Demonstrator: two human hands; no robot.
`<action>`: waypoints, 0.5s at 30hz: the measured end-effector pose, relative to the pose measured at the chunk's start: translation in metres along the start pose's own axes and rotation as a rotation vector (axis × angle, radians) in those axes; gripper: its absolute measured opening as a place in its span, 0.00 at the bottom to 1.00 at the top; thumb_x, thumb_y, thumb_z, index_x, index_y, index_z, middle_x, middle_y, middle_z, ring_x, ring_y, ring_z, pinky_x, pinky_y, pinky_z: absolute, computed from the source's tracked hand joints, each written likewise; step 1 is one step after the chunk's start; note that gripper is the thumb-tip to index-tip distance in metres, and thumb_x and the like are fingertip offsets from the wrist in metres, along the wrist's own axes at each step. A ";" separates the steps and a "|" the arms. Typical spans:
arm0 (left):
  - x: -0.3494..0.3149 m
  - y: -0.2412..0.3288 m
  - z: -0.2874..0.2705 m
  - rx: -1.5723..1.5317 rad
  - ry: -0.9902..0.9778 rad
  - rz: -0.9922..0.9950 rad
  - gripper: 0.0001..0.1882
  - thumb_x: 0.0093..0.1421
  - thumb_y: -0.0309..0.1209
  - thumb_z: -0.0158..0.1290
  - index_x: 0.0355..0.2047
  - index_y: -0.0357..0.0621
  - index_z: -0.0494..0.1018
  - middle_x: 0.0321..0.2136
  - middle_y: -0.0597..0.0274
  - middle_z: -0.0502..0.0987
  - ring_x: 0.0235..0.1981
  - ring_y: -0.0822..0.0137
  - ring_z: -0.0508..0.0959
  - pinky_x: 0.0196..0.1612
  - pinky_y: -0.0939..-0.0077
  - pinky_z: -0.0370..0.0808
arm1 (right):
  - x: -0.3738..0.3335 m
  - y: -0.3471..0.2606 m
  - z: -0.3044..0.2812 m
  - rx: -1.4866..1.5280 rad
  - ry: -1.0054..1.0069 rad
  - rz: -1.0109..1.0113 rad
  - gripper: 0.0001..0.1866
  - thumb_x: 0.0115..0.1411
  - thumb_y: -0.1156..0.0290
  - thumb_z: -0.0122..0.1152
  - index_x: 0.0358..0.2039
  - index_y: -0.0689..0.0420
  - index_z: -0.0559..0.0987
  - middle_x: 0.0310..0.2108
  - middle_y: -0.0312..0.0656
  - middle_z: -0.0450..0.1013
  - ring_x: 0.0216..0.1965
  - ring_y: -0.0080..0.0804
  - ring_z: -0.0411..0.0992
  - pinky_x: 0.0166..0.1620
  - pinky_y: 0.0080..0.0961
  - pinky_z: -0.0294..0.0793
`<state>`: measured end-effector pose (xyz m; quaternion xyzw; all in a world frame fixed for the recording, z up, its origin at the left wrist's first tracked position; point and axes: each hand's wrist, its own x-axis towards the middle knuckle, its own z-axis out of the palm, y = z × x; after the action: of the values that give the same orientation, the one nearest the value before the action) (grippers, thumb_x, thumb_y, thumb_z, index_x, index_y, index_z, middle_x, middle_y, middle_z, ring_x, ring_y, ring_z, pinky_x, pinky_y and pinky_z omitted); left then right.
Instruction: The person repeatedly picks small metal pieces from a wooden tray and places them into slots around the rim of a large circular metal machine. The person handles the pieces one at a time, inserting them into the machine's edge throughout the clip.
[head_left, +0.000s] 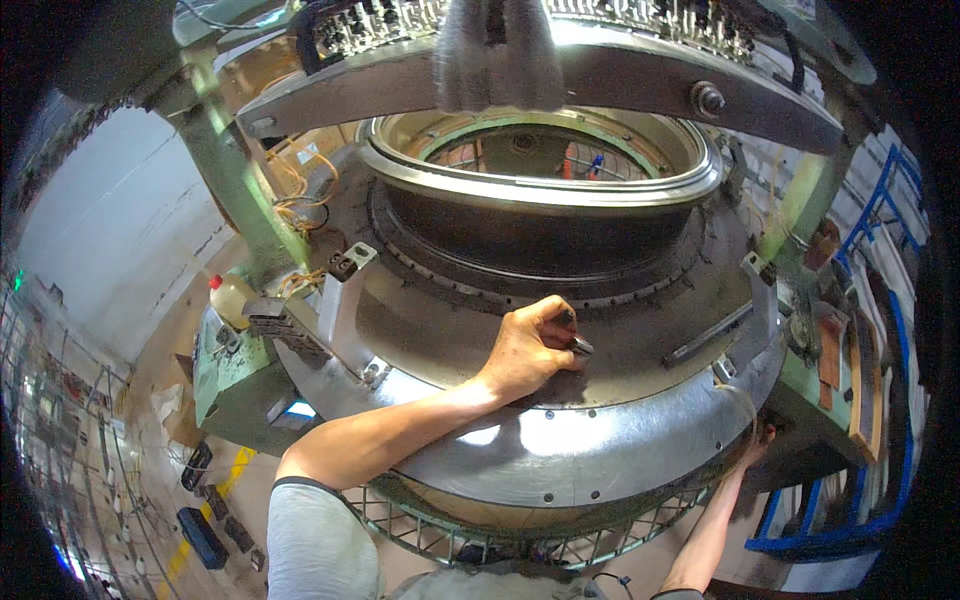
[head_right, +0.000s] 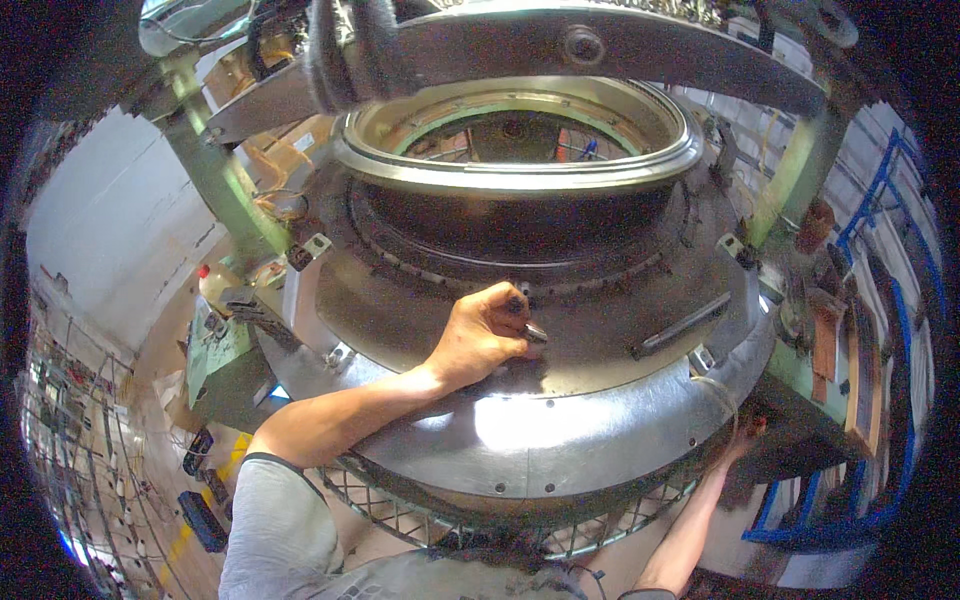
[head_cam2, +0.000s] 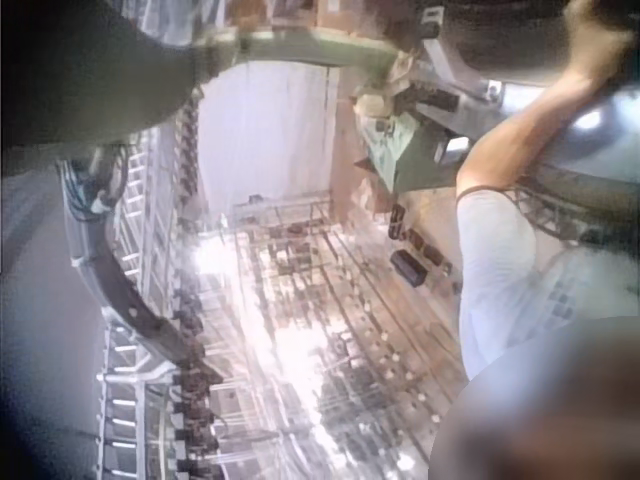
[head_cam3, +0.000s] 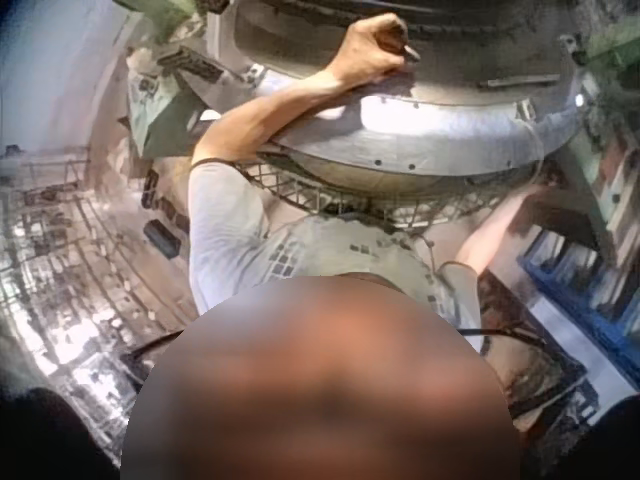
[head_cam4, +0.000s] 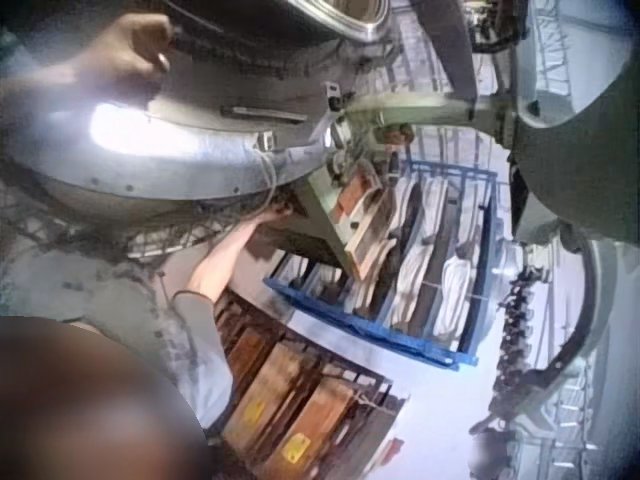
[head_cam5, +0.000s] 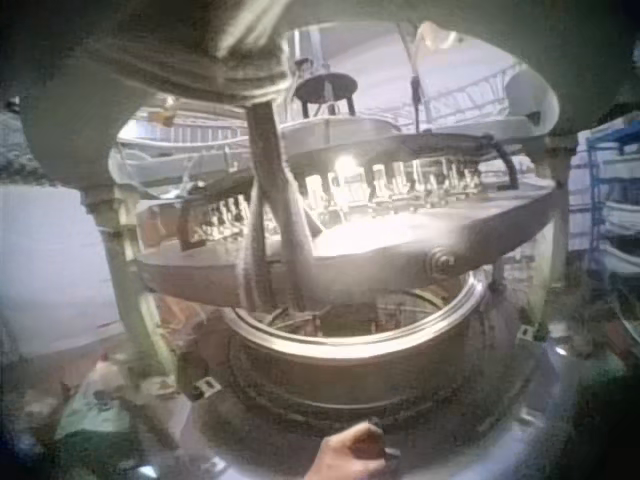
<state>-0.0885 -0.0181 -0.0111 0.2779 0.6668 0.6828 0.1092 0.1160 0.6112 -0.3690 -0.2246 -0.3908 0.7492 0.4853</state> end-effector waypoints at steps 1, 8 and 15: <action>0.000 0.001 -0.001 -0.019 0.006 0.000 0.17 0.51 0.12 0.65 0.37 0.38 0.71 0.34 0.62 0.82 0.40 0.71 0.84 0.46 0.73 0.84 | 0.000 0.001 0.004 0.040 -0.073 -0.009 0.20 0.75 0.65 0.49 0.63 0.56 0.71 0.67 0.49 0.65 0.67 0.49 0.63 0.68 0.53 0.69; 0.001 0.003 -0.001 -0.007 0.008 0.012 0.13 0.51 0.15 0.68 0.28 0.39 0.73 0.27 0.66 0.82 0.32 0.77 0.81 0.35 0.77 0.81 | -0.026 -0.021 0.041 0.169 0.189 -0.100 0.17 0.72 0.70 0.55 0.58 0.61 0.74 0.56 0.51 0.75 0.54 0.47 0.74 0.55 0.44 0.81; -0.001 0.006 0.003 0.122 0.039 -0.013 0.11 0.50 0.16 0.70 0.27 0.38 0.78 0.26 0.66 0.82 0.29 0.78 0.79 0.33 0.80 0.78 | -0.035 -0.017 0.045 0.083 0.228 -0.083 0.08 0.72 0.71 0.56 0.45 0.57 0.81 0.41 0.35 0.76 0.39 0.30 0.75 0.44 0.32 0.78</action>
<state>-0.0843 -0.0170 -0.0053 0.2664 0.7111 0.6453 0.0831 0.1086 0.5671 -0.3301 -0.2716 -0.3108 0.7135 0.5661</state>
